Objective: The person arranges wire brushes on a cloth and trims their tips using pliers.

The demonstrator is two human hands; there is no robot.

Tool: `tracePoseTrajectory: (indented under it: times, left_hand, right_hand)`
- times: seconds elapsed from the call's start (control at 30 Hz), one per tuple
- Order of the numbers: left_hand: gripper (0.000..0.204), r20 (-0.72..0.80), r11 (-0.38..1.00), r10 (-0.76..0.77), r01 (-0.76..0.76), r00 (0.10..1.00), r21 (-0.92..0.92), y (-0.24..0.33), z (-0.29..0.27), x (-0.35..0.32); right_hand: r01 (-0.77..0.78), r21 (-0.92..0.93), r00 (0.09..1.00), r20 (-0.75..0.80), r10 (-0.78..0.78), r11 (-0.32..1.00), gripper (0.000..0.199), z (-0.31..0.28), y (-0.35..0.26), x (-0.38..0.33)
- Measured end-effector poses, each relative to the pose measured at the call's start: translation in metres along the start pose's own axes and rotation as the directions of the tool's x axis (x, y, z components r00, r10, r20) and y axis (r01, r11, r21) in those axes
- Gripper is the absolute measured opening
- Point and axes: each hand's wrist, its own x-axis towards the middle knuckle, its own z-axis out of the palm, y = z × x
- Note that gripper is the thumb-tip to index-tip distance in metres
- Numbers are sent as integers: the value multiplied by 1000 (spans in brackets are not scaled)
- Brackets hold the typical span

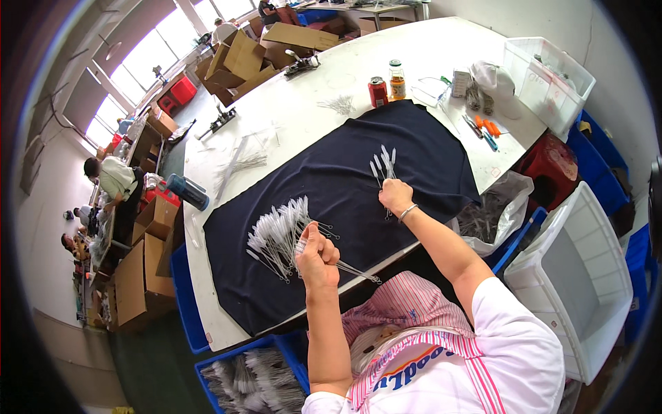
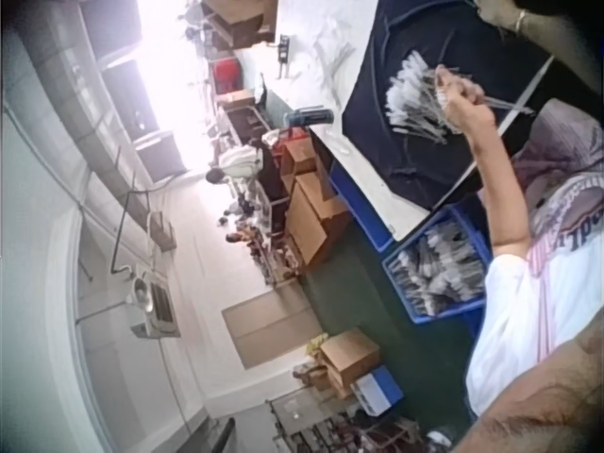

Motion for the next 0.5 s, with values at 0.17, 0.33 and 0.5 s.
tracePoseTrajectory:
  times: [0.17,0.33,0.5]
  left_hand:
    - [13,-78,999,22,-18,997,49,3,-3,3]
    - [30,-100,996,52,-44,994,78,7,12,9]
    - [25,19,990,78,-79,997,116,10,22,5]
  right_hand:
    - [102,321,982,121,-148,942,15,-36,-10,-23]
    - [-331,827,687,541,-485,454,11,-102,-28,-69]
    - [-262,844,634,517,-575,469,14,-111,-34,-79]
